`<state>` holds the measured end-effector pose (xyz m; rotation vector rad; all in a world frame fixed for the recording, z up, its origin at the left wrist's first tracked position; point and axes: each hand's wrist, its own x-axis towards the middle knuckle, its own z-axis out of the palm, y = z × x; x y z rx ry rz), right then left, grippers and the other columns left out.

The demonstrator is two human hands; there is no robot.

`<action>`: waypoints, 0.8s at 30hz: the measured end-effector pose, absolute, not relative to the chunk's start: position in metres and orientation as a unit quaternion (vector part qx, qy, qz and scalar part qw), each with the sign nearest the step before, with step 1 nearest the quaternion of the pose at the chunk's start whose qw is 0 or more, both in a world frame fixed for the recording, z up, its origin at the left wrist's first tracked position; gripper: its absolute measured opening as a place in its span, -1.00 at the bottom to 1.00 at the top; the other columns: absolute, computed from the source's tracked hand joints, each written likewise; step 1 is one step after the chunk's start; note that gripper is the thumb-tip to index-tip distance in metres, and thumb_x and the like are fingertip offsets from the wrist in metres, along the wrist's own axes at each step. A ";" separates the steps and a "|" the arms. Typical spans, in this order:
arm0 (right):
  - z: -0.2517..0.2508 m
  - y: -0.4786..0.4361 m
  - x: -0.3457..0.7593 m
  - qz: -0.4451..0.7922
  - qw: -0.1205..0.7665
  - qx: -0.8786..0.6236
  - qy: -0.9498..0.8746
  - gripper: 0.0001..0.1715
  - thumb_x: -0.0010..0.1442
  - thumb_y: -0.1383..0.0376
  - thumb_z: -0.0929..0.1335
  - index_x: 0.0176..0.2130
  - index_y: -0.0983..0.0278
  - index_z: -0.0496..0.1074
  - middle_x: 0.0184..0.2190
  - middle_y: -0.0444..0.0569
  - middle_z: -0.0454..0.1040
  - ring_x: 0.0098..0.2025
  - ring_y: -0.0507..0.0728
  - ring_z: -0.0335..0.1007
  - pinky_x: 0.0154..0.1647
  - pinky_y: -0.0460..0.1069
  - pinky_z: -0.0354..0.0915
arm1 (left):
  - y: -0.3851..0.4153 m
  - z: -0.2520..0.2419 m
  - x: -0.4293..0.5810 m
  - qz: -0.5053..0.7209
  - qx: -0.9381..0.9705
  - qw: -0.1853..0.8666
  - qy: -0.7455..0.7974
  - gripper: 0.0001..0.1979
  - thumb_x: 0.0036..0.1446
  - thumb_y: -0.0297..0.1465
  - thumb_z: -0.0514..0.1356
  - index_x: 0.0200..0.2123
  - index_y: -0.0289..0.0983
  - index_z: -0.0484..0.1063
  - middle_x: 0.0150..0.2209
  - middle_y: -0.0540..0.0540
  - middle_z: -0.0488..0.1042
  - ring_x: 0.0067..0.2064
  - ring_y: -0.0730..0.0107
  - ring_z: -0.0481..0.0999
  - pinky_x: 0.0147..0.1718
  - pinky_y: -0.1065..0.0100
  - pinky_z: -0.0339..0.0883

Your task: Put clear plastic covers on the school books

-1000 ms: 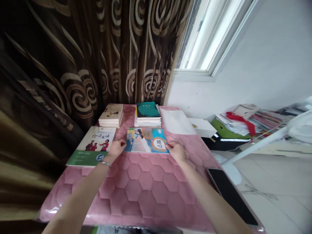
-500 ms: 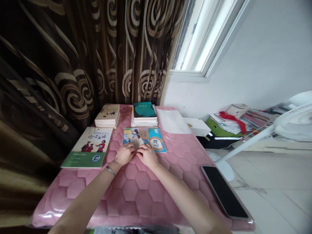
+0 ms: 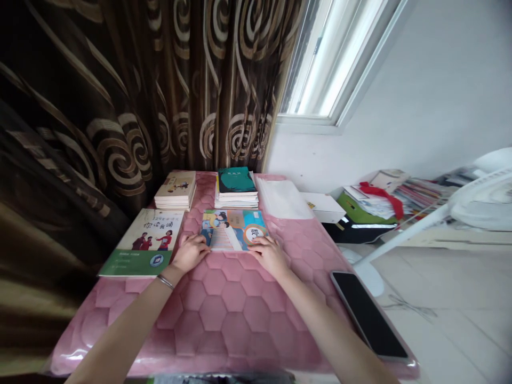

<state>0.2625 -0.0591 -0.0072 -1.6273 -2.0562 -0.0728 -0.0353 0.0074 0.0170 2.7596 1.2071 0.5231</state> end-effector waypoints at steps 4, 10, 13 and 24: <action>-0.007 -0.069 0.292 -0.034 0.237 -0.631 -0.738 -0.87 0.17 0.25 0.40 -0.30 0.04 0.59 -0.10 -0.11 0.53 -0.06 0.16 0.31 -0.10 0.05 0.14 | 0.009 0.014 -0.047 0.186 0.881 0.064 0.430 -0.88 0.13 -0.34 0.23 -0.39 -0.16 0.58 -0.23 -0.04 0.49 -0.12 0.31 0.43 -0.06 0.23 0.06; -0.006 -0.074 0.309 -0.025 0.241 -0.641 -0.728 -0.84 0.18 0.26 0.38 -0.28 0.04 0.60 -0.08 -0.11 0.53 -0.08 0.16 0.34 -0.05 0.06 0.20 | 0.012 0.015 -0.048 0.191 0.846 0.098 0.487 -0.92 0.06 -0.37 0.29 -0.45 -0.15 0.59 -0.24 -0.01 0.48 -0.15 0.34 0.44 -0.11 0.29 0.11; -0.006 -0.072 0.312 -0.011 0.257 -0.630 -0.733 -0.81 0.18 0.29 0.37 -0.28 0.04 0.60 -0.11 -0.12 0.55 -0.11 0.15 0.36 -0.06 0.06 0.25 | 0.011 0.016 -0.051 0.190 0.842 0.117 0.491 -0.91 0.06 -0.40 0.28 -0.46 -0.15 0.59 -0.30 0.00 0.49 -0.18 0.35 0.45 -0.14 0.32 0.14; -0.013 -0.071 0.322 0.008 0.268 -0.627 -0.732 -0.75 0.19 0.31 0.34 -0.26 0.00 0.59 -0.09 -0.15 0.55 -0.08 0.15 0.39 -0.01 0.09 0.28 | 0.005 0.015 -0.053 0.194 0.842 0.112 0.490 -0.85 0.12 -0.41 0.21 -0.45 -0.17 0.58 -0.30 -0.03 0.53 -0.15 0.31 0.45 -0.06 0.24 0.10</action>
